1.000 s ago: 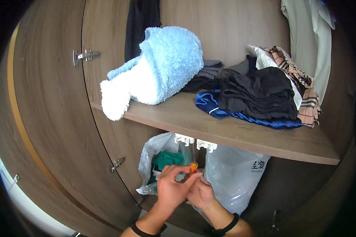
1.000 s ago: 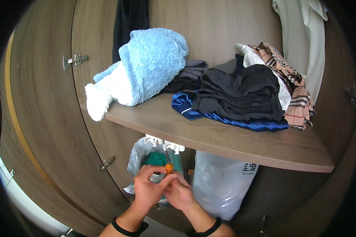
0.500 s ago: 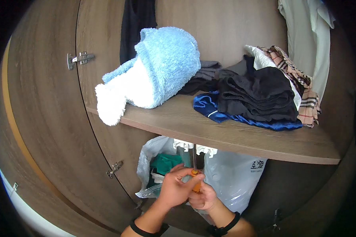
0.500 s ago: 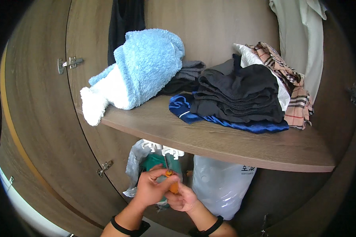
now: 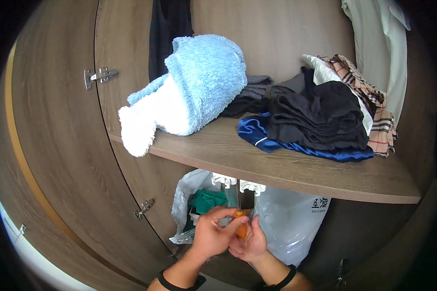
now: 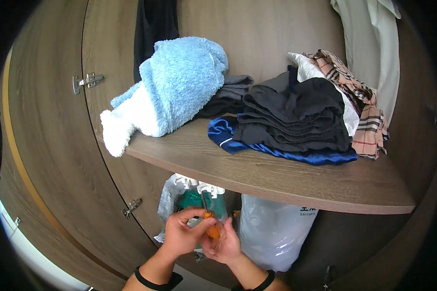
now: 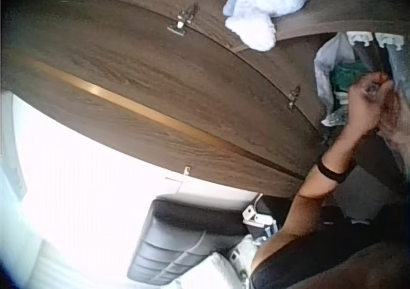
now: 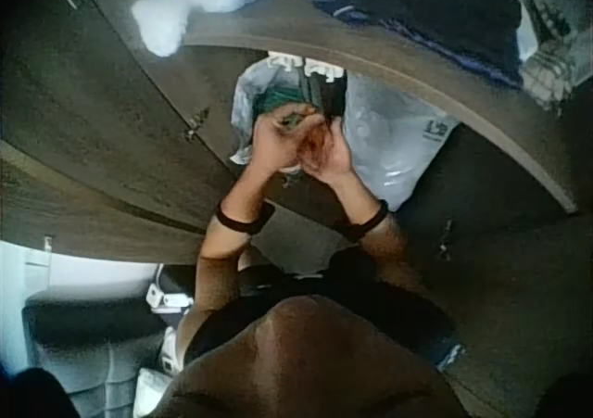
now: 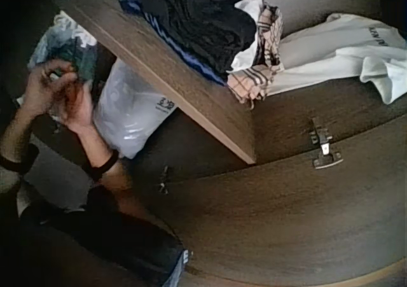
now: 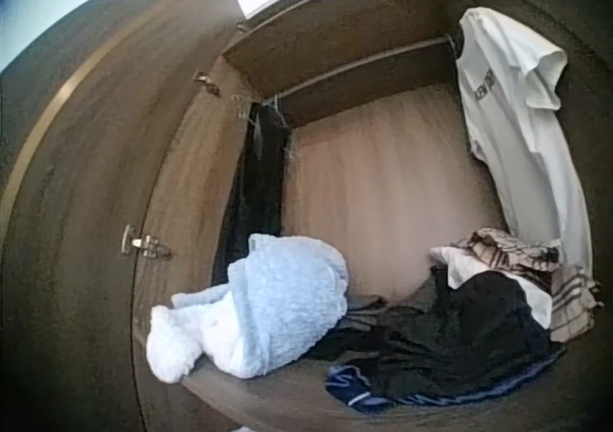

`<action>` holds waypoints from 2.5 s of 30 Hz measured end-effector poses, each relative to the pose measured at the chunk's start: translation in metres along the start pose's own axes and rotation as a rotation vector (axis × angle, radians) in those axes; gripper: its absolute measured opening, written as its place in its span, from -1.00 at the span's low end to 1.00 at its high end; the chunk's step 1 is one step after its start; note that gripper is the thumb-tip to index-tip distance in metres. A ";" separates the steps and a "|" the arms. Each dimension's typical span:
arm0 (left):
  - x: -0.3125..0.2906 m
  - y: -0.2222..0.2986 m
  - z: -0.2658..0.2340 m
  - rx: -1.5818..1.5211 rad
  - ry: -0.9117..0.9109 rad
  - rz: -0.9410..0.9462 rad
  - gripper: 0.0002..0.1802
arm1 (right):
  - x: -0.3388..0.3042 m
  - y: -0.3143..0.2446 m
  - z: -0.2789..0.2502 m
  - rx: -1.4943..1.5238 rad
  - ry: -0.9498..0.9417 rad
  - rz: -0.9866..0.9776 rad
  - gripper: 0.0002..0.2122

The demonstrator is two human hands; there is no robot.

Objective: Repairing or installing hardware and plastic fittings on a wardrobe shelf using a screwdriver.

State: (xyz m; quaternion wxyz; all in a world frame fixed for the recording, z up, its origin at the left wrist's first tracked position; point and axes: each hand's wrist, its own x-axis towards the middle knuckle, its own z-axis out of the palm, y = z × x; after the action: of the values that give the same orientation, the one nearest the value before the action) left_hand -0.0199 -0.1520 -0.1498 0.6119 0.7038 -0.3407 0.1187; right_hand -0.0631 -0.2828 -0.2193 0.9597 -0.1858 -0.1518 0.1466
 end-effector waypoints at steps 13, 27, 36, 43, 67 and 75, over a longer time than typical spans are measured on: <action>-0.002 -0.005 0.009 0.086 0.076 0.037 -0.83 | 0.016 0.017 -0.013 -0.610 0.159 -0.625 -0.68; -0.003 0.003 0.009 0.148 0.080 0.020 -0.83 | 0.011 0.008 -0.025 -0.241 -0.054 -0.335 -0.69; 0.007 -0.027 0.006 -0.489 -0.286 -0.073 -0.83 | 0.003 -0.015 -0.043 0.221 -0.357 0.231 -0.66; -0.001 0.004 0.016 0.133 0.072 0.002 -0.80 | 0.012 0.016 -0.015 -0.337 0.154 -0.371 -0.73; 0.009 -0.026 0.006 -0.294 -0.249 0.051 -0.79 | 0.010 -0.023 -0.053 -0.118 -0.266 0.231 -0.63; -0.002 0.000 0.010 0.131 0.089 0.118 -0.77 | 0.017 0.017 -0.020 -0.550 0.123 -0.463 -0.73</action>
State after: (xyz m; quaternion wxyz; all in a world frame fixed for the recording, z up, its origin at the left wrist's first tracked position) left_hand -0.0239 -0.1606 -0.1539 0.5711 0.7150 -0.3457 0.2079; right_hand -0.0444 -0.2681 -0.2393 0.8889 -0.4060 -0.1657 -0.1323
